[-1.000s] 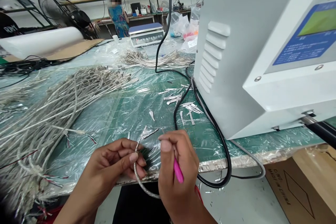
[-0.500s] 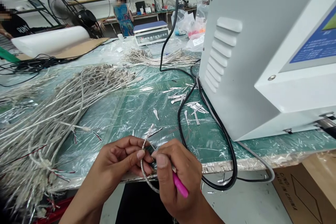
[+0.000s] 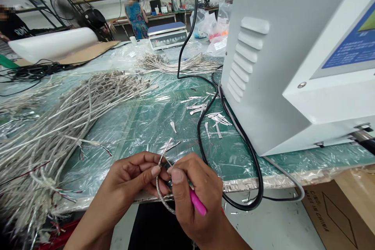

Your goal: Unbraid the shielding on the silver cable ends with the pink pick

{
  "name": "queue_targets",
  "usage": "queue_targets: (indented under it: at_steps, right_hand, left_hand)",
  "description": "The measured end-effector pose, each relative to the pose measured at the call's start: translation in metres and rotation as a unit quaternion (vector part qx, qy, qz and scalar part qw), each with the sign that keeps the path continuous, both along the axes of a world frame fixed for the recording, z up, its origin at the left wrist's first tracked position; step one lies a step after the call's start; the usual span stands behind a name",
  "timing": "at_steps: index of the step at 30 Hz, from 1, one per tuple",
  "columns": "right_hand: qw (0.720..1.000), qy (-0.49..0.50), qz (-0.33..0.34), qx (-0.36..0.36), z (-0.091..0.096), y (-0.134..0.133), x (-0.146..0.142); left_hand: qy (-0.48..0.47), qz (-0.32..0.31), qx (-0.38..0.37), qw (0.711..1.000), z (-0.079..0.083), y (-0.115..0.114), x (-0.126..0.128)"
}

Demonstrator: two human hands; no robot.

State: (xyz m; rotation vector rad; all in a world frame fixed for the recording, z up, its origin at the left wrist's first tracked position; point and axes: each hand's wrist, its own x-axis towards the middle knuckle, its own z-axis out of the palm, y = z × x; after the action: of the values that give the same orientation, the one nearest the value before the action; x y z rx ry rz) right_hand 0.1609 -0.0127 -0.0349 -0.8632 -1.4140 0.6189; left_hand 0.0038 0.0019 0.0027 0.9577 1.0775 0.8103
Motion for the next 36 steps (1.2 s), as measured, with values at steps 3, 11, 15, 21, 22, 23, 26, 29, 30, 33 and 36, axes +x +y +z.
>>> queue_targets:
  at_steps: [3,11,15,21,22,23,26,29,30,33,36]
  right_hand:
    - [1.000,-0.005,-0.004,0.000,0.000,0.000,0.000]
    - [0.999,-0.013,-0.033,0.004,-0.002,-0.001,-0.002]
    - [0.998,-0.018,-0.055,-0.001,-0.002,0.000,-0.004]
    - [0.988,-0.015,-0.140,-0.065,0.002,0.008,-0.008]
    - [0.986,-0.011,-0.149,-0.069,0.002,0.008,-0.009]
    - [0.986,-0.006,-0.152,-0.070,0.002,0.008,-0.008]
    - [0.993,0.026,-0.109,-0.046,-0.001,0.003,-0.005]
    - [0.998,0.046,-0.028,0.015,-0.003,-0.001,-0.002]
    - [0.998,0.046,-0.011,0.033,-0.004,-0.002,-0.001]
    - [0.998,0.032,0.001,0.045,-0.002,-0.002,0.000]
    - [1.000,0.005,-0.005,0.025,0.000,-0.002,0.000]
  left_hand:
    - [0.004,0.000,-0.002,1.000,0.000,0.000,0.000]
    - [0.002,-0.004,0.000,1.000,-0.001,-0.001,0.000]
    - [0.001,-0.002,-0.002,1.000,-0.003,0.000,0.000]
    - [-0.001,-0.010,0.009,1.000,-0.006,-0.002,-0.002]
    - [-0.002,-0.010,0.010,1.000,-0.006,-0.002,-0.003]
    - [-0.002,-0.010,0.011,1.000,-0.006,-0.002,-0.004]
    - [-0.003,-0.011,0.013,1.000,-0.005,0.000,-0.004]
    - [-0.007,-0.010,0.009,1.000,-0.004,0.001,-0.003]
    - [-0.007,-0.008,0.009,1.000,-0.003,0.001,-0.002]
    - [-0.007,-0.007,0.011,1.000,-0.003,0.000,-0.002]
    - [-0.005,-0.007,0.010,1.000,-0.003,0.000,-0.002]
